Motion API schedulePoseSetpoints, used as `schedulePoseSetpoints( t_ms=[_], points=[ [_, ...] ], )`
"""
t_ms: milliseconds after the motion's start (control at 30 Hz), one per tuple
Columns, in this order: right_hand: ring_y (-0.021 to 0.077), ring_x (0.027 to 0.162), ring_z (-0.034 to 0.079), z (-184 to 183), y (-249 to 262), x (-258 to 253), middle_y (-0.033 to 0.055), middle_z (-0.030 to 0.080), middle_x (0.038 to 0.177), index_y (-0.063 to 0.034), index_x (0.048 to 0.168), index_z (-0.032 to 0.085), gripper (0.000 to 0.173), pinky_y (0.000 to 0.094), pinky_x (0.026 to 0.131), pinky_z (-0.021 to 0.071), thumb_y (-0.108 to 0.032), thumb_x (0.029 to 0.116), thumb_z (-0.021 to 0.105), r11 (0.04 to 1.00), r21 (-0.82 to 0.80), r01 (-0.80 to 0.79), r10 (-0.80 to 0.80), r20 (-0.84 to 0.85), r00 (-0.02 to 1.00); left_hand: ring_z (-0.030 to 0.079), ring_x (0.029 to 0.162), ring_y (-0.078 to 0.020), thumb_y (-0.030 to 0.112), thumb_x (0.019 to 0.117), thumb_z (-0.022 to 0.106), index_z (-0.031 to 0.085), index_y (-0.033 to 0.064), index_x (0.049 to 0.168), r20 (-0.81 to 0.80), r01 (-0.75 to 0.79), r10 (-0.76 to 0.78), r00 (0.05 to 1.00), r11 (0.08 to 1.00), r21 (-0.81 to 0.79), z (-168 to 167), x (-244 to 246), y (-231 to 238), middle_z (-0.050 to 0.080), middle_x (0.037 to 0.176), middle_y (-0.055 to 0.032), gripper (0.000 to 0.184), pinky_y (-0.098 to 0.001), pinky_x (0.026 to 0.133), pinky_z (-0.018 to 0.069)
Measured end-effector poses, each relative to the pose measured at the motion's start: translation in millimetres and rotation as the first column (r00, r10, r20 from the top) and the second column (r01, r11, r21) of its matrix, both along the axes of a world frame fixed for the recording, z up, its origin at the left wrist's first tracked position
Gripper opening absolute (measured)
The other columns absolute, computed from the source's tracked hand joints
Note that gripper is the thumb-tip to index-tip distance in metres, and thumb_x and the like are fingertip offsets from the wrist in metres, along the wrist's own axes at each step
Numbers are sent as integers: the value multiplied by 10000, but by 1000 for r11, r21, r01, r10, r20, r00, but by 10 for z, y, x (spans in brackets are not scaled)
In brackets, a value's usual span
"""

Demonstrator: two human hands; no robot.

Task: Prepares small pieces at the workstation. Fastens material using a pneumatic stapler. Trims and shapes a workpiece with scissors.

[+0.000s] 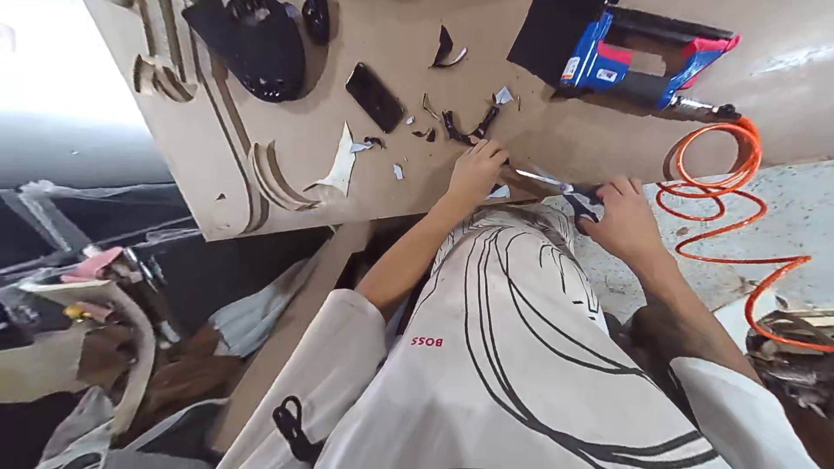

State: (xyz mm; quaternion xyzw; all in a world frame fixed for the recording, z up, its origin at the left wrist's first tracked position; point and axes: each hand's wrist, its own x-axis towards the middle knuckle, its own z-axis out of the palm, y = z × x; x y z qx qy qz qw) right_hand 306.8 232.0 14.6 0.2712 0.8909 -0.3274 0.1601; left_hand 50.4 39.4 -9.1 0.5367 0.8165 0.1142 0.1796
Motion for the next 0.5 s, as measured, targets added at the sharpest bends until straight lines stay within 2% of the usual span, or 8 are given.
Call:
schedulePoseSetpoints(
  t_ms=[67, 167, 267, 367, 500],
  points=[
    [498, 1278, 486, -16, 65, -119, 237, 560, 1339, 2, 1178, 640, 672, 699, 971, 441, -412, 707, 881, 977, 175, -123, 130, -29, 991, 679, 1134, -258, 165, 1033, 593, 754, 101, 1106, -7, -45, 45, 999, 998, 41, -33, 41, -17, 719, 1169, -79, 188, -432, 951, 576],
    [514, 1239, 495, -30, 153, -295, 238, 550, 1337, -23, 1197, 620, 730, 716, 921, 432, -395, 644, 918, 940, 247, -234, 259, -73, 963, 693, 1123, -238, 161, 1020, 608, 766, 97, 1096, 30, -130, 129, 991, 990, 49, -22, 140, -104, 731, 1168, -77, 186, -419, 970, 573],
    [499, 1210, 510, -121, 195, -503, 230, 557, 1305, -46, 1177, 619, 655, 702, 913, 433, -400, 696, 886, 924, 235, -301, 339, -142, 930, 702, 1108, -227, 190, 1024, 616, 767, 102, 1102, 54, -161, 158, 986, 986, 48, 33, 211, -167, 732, 1176, -74, 192, -415, 972, 575],
    [494, 1184, 529, -157, 119, -655, 229, 574, 1258, -49, 1155, 629, 597, 690, 895, 442, -392, 724, 862, 905, 224, -362, 402, -171, 900, 695, 1131, -231, 144, 1011, 623, 774, 107, 1091, 34, -154, 152, 988, 984, 84, 90, 304, -226, 736, 1175, -76, 175, -418, 980, 574],
    [454, 1126, 553, -191, -2, -759, 202, 584, 1197, -57, 1125, 637, 546, 641, 882, 447, -372, 739, 862, 881, 216, -421, 462, -201, 863, 637, 1154, -244, 172, 981, 685, 796, 150, 1015, -20, -158, 163, 986, 975, 156, 45, 367, -297, 742, 1118, -30, 119, -435, 985, 503]
  ],
)
